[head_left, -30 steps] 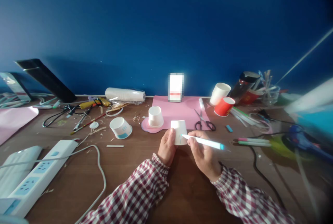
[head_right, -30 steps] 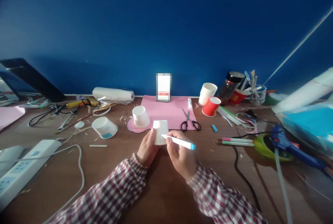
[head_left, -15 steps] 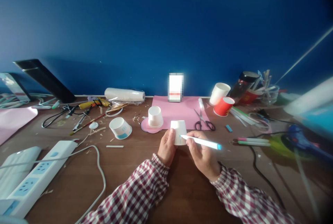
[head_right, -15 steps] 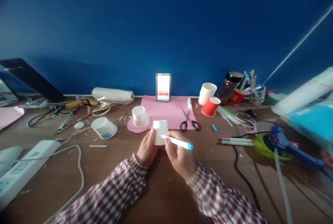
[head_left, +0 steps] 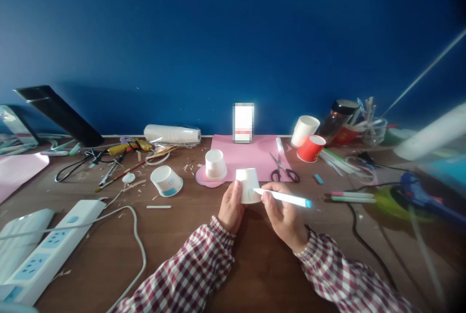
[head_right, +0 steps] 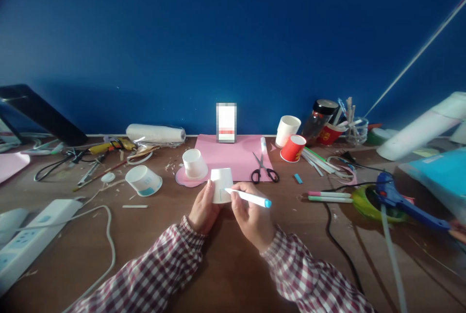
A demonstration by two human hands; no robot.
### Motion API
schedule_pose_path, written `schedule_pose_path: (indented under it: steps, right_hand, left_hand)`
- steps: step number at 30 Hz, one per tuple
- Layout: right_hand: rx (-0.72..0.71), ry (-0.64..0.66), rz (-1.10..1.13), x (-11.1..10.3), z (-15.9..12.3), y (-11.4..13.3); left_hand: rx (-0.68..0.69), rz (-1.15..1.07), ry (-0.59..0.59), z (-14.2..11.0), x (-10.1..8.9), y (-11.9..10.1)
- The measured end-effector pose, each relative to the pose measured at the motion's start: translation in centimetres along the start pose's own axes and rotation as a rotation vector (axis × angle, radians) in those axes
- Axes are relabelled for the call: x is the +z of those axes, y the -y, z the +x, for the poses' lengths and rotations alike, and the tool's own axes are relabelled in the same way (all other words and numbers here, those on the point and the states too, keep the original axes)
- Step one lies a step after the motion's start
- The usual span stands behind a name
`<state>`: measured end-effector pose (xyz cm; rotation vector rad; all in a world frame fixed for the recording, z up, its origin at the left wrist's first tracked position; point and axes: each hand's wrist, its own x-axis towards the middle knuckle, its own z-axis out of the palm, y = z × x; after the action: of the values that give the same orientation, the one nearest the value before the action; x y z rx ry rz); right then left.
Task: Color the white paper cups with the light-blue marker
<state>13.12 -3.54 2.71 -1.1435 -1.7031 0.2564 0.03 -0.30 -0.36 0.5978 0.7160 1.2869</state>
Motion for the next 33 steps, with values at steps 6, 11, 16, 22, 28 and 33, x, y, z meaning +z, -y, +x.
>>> schedule_pose_path:
  steps: [6,11,16,22,28,33]
  right_hand:
    - [0.007,-0.016,0.008,-0.10,0.13,0.05]
    - [0.022,-0.035,0.008,-0.11,0.13,-0.17]
    - [0.042,-0.044,0.009,-0.15,0.10,-0.47]
    - [0.044,-0.054,-0.003,-0.18,0.28,-0.52]
    - [0.052,-0.056,0.002,-0.24,0.38,-0.38]
    - [0.059,-0.053,0.000,-0.20,0.34,-0.55]
  left_hand:
    - [-0.035,-0.049,-0.023,0.06,-0.07,-0.12]
    - [-0.045,-0.084,-0.021,0.03,-0.04,-0.32]
    - [-0.043,-0.099,-0.014,-0.05,0.18,-0.55]
    - [-0.059,-0.103,-0.006,-0.13,0.18,-0.68]
    - [-0.061,-0.104,0.010,-0.11,0.15,-0.73]
    - [-0.063,-0.115,0.006,-0.02,0.04,-0.56]
